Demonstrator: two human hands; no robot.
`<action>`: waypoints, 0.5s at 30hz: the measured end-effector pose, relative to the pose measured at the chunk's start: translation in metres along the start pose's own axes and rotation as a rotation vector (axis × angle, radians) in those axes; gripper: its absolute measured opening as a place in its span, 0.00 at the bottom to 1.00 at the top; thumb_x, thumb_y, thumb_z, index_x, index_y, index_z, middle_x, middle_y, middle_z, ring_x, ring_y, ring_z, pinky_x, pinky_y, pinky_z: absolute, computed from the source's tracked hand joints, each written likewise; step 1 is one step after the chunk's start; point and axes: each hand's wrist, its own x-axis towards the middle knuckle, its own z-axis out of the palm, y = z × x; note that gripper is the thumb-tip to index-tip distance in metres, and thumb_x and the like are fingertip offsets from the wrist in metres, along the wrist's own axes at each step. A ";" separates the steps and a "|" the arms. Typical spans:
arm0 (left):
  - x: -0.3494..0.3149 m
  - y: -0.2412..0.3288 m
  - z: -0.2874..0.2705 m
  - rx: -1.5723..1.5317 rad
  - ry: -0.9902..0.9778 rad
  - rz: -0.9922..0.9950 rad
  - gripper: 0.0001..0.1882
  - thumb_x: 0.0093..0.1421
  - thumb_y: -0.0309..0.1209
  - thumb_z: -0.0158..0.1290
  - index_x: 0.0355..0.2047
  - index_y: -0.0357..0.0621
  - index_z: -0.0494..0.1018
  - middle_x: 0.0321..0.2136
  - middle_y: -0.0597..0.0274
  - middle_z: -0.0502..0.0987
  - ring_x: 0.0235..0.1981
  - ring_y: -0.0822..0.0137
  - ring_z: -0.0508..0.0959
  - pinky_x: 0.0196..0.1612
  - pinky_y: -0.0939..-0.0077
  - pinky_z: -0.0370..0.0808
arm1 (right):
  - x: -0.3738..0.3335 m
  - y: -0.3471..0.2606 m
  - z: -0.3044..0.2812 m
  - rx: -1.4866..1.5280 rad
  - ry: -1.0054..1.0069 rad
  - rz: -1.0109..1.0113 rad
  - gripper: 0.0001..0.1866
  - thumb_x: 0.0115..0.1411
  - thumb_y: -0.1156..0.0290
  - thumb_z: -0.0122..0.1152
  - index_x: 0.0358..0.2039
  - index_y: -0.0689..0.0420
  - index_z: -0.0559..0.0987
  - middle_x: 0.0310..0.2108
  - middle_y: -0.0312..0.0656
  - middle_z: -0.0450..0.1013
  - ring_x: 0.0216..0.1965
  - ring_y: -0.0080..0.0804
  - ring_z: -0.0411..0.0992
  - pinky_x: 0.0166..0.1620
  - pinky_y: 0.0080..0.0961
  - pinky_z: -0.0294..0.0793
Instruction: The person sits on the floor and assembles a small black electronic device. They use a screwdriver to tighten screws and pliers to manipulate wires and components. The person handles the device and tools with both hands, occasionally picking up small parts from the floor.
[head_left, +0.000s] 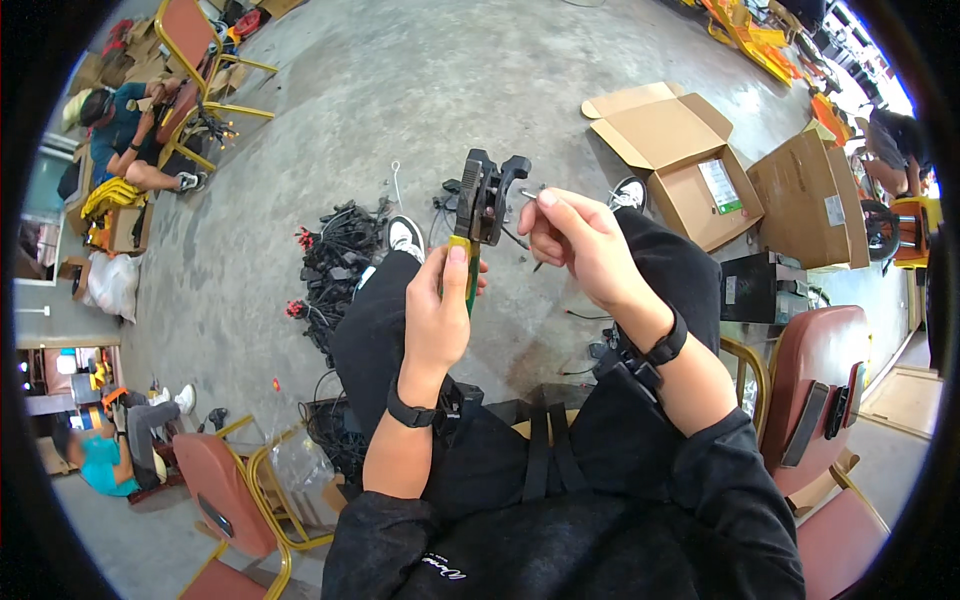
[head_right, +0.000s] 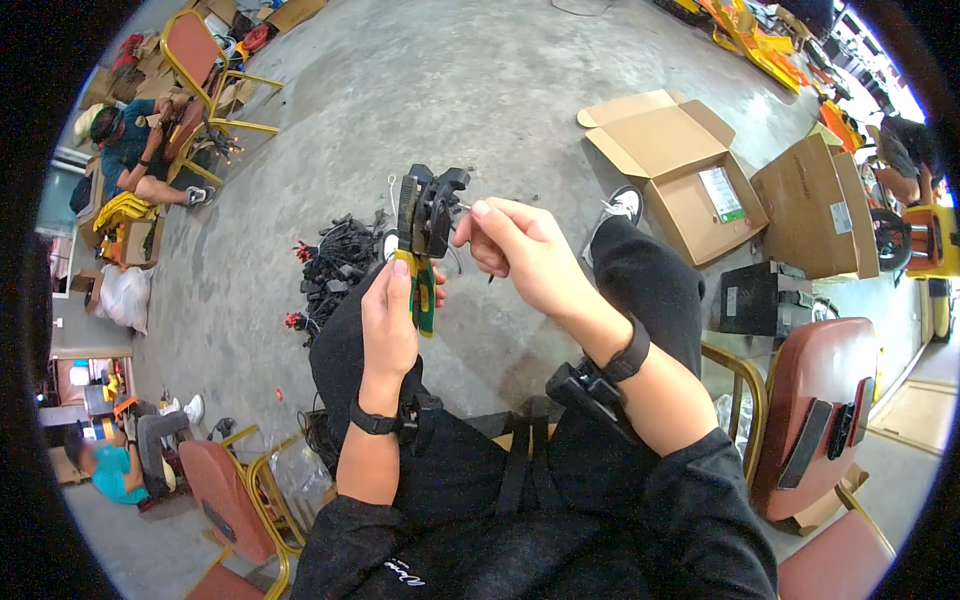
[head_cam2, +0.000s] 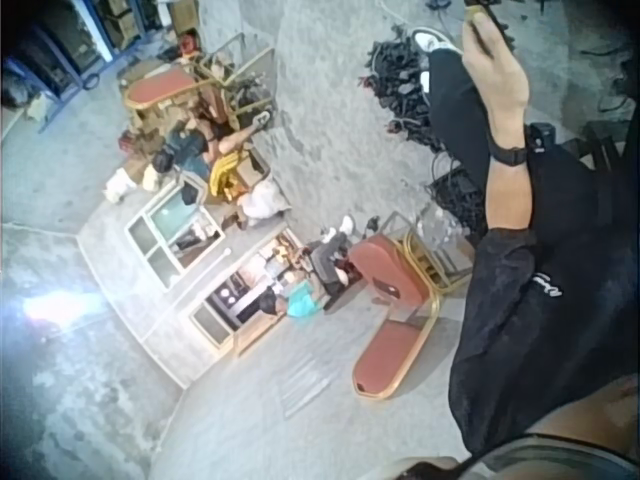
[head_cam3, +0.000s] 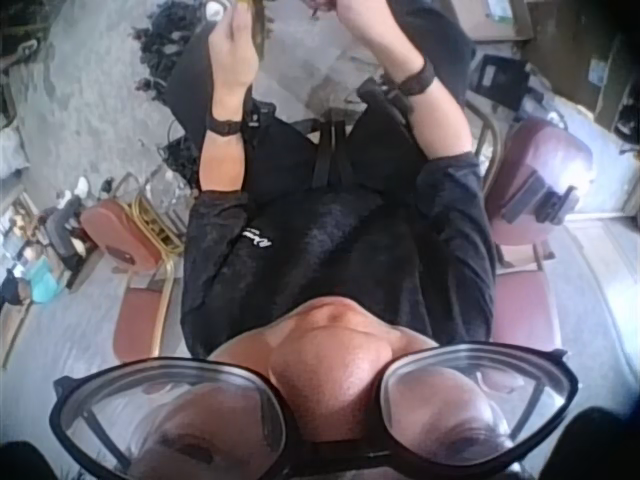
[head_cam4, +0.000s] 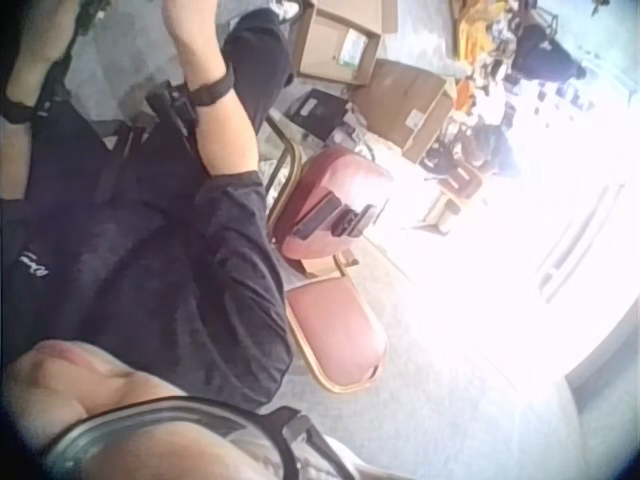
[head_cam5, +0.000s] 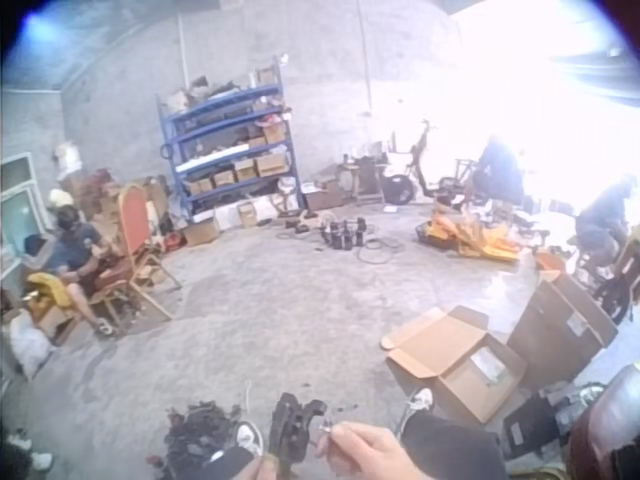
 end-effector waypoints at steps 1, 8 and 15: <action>0.001 -0.001 -0.001 0.022 0.007 0.026 0.20 0.68 0.41 0.43 0.38 0.33 0.72 0.29 0.61 0.76 0.29 0.74 0.73 0.35 0.79 0.71 | 0.000 -0.001 0.000 0.099 -0.043 0.053 0.18 0.69 0.61 0.43 0.29 0.60 0.75 0.16 0.27 0.58 0.19 0.16 0.53 0.24 0.17 0.55; 0.000 -0.004 0.001 0.202 0.044 0.147 0.20 0.69 0.42 0.39 0.37 0.36 0.71 0.29 0.62 0.75 0.29 0.75 0.73 0.35 0.79 0.70 | -0.003 -0.006 0.009 0.364 -0.103 0.223 0.18 0.70 0.60 0.41 0.31 0.60 0.72 0.12 0.28 0.55 0.14 0.18 0.53 0.20 0.18 0.55; 0.000 -0.005 -0.002 0.352 0.085 0.233 0.16 0.67 0.38 0.44 0.38 0.34 0.72 0.30 0.61 0.76 0.31 0.74 0.74 0.35 0.79 0.71 | -0.005 -0.006 0.000 0.853 -0.278 0.395 0.17 0.71 0.59 0.35 0.34 0.56 0.69 0.08 0.26 0.52 0.08 0.18 0.53 0.14 0.17 0.55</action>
